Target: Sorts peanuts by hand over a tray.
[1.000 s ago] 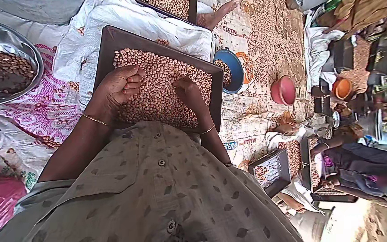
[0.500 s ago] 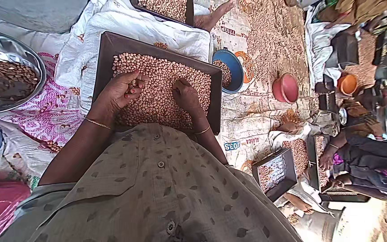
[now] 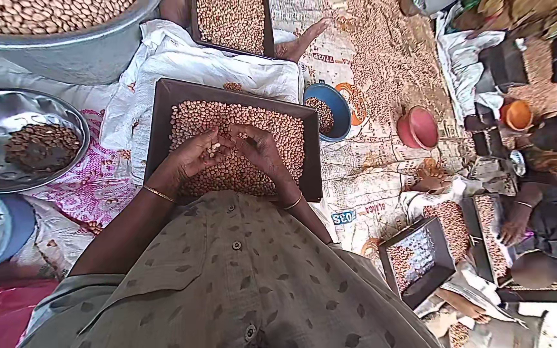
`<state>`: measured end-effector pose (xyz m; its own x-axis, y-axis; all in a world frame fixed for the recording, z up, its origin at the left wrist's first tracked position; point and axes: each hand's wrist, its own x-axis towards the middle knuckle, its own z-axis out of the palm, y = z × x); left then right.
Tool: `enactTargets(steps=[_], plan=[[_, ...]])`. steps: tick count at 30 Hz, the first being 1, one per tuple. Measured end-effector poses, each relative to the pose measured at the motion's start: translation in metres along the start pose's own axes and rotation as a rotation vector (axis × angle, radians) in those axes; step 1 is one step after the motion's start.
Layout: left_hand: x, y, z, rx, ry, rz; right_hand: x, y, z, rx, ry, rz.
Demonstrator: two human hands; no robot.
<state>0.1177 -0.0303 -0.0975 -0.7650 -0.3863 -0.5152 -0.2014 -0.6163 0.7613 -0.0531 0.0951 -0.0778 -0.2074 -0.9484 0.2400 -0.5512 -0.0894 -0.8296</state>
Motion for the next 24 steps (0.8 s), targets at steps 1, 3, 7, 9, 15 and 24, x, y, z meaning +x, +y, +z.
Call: enactTargets(steps=[1,3,7,9,15,24], plan=[[-0.002,-0.001,0.002,-0.02,-0.005,0.006,-0.007,0.001,0.001,-0.054,0.009,0.031],[-0.009,-0.003,0.004,-0.063,-0.03,0.043,-0.011,0.009,-0.001,-0.208,0.039,0.063],[-0.005,-0.009,-0.001,-0.161,-0.068,0.0,-0.002,0.023,-0.01,-0.322,-0.016,0.178],[0.004,0.004,0.007,-0.161,-0.056,-0.04,0.004,0.02,-0.01,-0.338,-0.031,0.252],[0.051,0.195,0.045,0.095,0.198,0.414,0.013,0.009,-0.007,-0.405,-0.119,0.325],[-0.065,0.153,0.137,0.285,0.078,1.623,0.014,0.012,-0.008,-0.446,-0.182,0.289]])
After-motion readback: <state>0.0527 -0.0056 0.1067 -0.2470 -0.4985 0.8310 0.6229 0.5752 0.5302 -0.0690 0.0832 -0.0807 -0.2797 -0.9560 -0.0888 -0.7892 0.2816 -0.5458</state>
